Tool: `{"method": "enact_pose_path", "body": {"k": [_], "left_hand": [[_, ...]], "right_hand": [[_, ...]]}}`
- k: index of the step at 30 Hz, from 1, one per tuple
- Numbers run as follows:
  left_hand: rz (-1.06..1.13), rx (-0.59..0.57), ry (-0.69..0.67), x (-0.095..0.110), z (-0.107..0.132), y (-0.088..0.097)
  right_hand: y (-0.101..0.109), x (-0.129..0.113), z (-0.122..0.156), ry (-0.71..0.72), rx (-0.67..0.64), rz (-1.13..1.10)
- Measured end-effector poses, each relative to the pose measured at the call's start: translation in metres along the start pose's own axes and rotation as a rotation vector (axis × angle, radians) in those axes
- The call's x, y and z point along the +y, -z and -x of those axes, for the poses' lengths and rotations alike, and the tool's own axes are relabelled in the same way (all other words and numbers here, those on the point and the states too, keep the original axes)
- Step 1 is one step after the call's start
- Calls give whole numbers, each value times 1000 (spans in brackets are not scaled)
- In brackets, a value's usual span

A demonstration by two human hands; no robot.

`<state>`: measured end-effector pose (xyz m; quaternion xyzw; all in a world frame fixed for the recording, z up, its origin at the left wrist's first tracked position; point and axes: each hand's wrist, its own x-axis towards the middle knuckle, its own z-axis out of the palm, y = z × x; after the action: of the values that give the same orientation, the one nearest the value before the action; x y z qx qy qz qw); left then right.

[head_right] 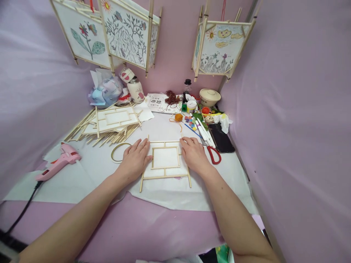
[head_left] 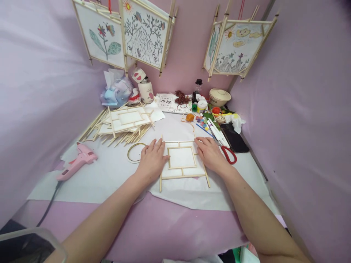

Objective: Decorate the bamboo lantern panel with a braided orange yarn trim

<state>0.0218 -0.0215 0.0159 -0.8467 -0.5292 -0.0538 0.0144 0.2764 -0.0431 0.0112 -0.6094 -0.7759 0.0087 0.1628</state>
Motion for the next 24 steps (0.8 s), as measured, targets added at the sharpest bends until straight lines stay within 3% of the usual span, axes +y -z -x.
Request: {"method": "enact_pose_path", "body": {"k": [7,14,24], "left_hand": [[55,8,-15,8,-7,7],[114,-54,-257,25,-26,1],[62,62,-128,15,-17,0]], "right_hand": [[0,-13,-7,-29,26,21],[-13,-37,-21,162,-57,-112],[-17,-31,-17,84,-4,31]]}}
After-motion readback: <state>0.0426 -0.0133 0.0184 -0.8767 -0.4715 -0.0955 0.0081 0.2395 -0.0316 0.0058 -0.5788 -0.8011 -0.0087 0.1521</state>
